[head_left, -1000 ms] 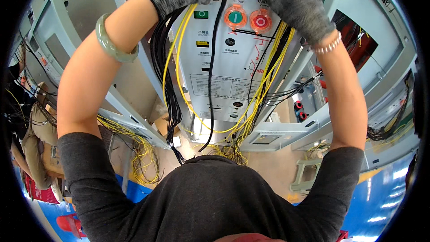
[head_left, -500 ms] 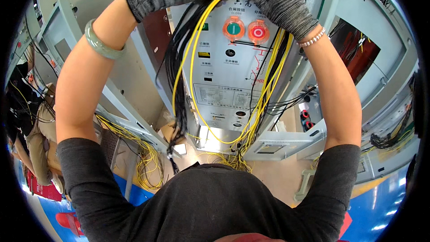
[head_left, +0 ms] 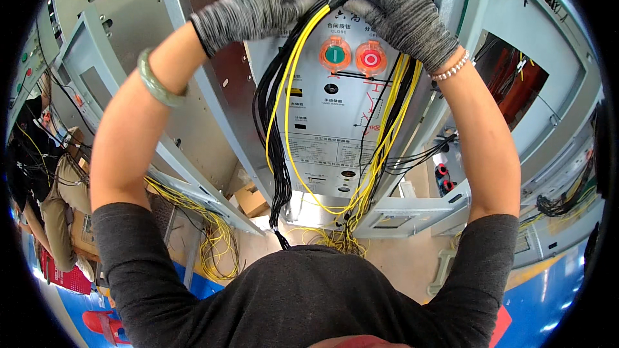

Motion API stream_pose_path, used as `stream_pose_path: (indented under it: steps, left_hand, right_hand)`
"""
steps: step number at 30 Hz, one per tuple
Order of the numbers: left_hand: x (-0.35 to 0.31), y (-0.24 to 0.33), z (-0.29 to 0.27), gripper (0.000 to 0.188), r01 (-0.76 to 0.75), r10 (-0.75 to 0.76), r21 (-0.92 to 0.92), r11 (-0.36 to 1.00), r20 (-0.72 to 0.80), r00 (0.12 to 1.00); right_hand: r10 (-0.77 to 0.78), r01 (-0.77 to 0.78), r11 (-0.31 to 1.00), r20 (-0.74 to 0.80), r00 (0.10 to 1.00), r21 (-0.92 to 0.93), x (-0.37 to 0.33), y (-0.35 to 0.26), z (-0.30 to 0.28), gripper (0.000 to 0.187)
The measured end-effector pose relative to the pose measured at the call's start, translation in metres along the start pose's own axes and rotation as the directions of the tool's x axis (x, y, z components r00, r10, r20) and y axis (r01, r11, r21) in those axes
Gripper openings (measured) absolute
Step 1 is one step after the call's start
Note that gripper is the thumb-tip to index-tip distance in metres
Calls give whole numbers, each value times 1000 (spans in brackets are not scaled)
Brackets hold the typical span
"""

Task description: The person gathers yellow and black cables from the floor and routes them into an open electrical cabinet. They repeatedly pull, separate, and arrange the cables within the cabinet, ensuring they are organized and connected to the appropriate terminals.

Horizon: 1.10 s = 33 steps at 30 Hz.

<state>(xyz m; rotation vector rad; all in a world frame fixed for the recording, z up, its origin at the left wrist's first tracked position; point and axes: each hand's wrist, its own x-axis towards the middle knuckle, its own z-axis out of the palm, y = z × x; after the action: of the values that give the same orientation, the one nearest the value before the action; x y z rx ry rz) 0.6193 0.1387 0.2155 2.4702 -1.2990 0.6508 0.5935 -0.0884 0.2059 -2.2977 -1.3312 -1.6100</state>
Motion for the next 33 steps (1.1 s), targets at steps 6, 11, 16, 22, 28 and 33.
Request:
stream_pose_path:
  steps: [6, 11, 16, 22, 28, 33]
  left_hand:
    - [9, 3, -21, 36, 422, -343, -412, 808, 255, 904]
    - [-13, 26, 8, 33, 462, -441, -741, 487, 247, 863]
    - [-8, 14, 3, 37, 588, -489, -471, 658, 328, 809]
    - [-12, 6, 27, 48, 207, -220, -727, 654, 79, 972]
    - [-23, 23, 43, 39, 275, -359, -744, 609, 52, 932]
    - [-26, 32, 47, 34, 296, -448, -714, 635, -28, 893]
  right_hand:
    - [32, -24, 992, 61, 998, -123, 2, -3, 7, 27]
    - [22, -11, 989, 75, 997, -145, -2, -3, 4, 27]
    - [13, -16, 995, -31, 999, -96, -1, -7, 5, 28]
    - [35, -28, 998, -126, 991, 59, -1, -7, -7, 28]
    - [-41, 2, 997, -481, 876, -81, -16, -12, 21, 23]
    - [650, -593, 611, 96, 754, 524, -18, -64, 25, 33]
